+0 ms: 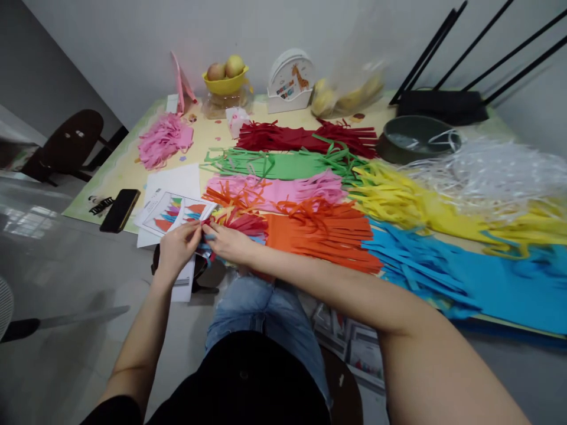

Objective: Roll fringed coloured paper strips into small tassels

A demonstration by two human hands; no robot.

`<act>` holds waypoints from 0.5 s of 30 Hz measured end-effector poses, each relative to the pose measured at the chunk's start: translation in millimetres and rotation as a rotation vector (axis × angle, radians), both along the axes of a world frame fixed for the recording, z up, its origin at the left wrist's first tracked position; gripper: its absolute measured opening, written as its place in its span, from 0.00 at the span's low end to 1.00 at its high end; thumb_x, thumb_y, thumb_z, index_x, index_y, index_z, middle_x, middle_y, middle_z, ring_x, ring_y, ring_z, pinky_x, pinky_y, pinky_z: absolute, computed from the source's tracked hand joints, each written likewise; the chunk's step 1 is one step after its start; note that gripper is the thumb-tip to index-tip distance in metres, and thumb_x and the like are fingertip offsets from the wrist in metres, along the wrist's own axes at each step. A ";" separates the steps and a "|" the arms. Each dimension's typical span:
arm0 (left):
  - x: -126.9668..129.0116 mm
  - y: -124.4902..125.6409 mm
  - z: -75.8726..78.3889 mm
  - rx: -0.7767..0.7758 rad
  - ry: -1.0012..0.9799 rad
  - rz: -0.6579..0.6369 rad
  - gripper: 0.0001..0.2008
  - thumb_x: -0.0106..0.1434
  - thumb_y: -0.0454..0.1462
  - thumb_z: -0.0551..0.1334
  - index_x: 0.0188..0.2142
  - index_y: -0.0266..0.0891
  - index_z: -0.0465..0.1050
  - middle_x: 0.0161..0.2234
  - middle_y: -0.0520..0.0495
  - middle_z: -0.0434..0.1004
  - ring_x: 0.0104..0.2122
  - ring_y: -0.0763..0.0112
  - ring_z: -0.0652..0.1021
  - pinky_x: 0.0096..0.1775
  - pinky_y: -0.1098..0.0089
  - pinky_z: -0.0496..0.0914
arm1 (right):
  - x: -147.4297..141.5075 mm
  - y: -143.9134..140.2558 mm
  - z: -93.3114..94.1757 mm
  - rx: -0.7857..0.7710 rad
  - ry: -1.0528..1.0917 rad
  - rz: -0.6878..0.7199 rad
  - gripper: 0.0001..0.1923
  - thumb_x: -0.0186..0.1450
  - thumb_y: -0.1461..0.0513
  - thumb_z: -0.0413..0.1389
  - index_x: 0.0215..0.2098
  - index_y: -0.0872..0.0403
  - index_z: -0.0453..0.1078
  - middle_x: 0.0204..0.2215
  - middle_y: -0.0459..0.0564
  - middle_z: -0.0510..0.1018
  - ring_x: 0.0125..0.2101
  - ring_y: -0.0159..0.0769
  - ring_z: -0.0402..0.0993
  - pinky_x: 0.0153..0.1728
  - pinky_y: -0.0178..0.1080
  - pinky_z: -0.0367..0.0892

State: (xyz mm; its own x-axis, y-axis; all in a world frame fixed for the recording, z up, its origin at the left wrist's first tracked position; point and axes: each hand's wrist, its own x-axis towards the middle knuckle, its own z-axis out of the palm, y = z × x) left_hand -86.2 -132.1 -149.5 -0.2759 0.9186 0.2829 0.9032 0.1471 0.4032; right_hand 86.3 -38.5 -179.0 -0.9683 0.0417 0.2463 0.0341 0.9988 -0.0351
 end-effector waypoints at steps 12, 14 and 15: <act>-141.4 19.7 -14.6 -0.102 0.023 0.379 0.20 0.66 0.42 0.52 0.45 0.30 0.74 0.45 0.30 0.78 0.49 0.52 0.75 0.54 0.57 0.66 | -10.1 17.2 15.5 -0.138 -0.111 0.097 0.21 0.70 0.71 0.45 0.57 0.71 0.68 0.60 0.73 0.69 0.65 0.49 0.62 0.67 0.53 0.58; -137.9 20.5 -19.5 -0.093 0.015 0.381 0.20 0.65 0.42 0.53 0.47 0.29 0.73 0.48 0.29 0.76 0.51 0.51 0.73 0.56 0.56 0.64 | -29.2 19.6 15.0 -0.171 -0.130 0.133 0.21 0.71 0.70 0.44 0.58 0.71 0.68 0.58 0.73 0.71 0.63 0.47 0.66 0.65 0.51 0.60; -136.5 20.9 -21.5 -0.090 0.008 0.379 0.20 0.65 0.42 0.53 0.48 0.29 0.73 0.49 0.28 0.75 0.52 0.51 0.73 0.57 0.55 0.63 | -40.9 19.6 15.7 -0.191 -0.132 0.142 0.21 0.72 0.69 0.43 0.59 0.70 0.67 0.57 0.72 0.72 0.62 0.46 0.67 0.64 0.51 0.61</act>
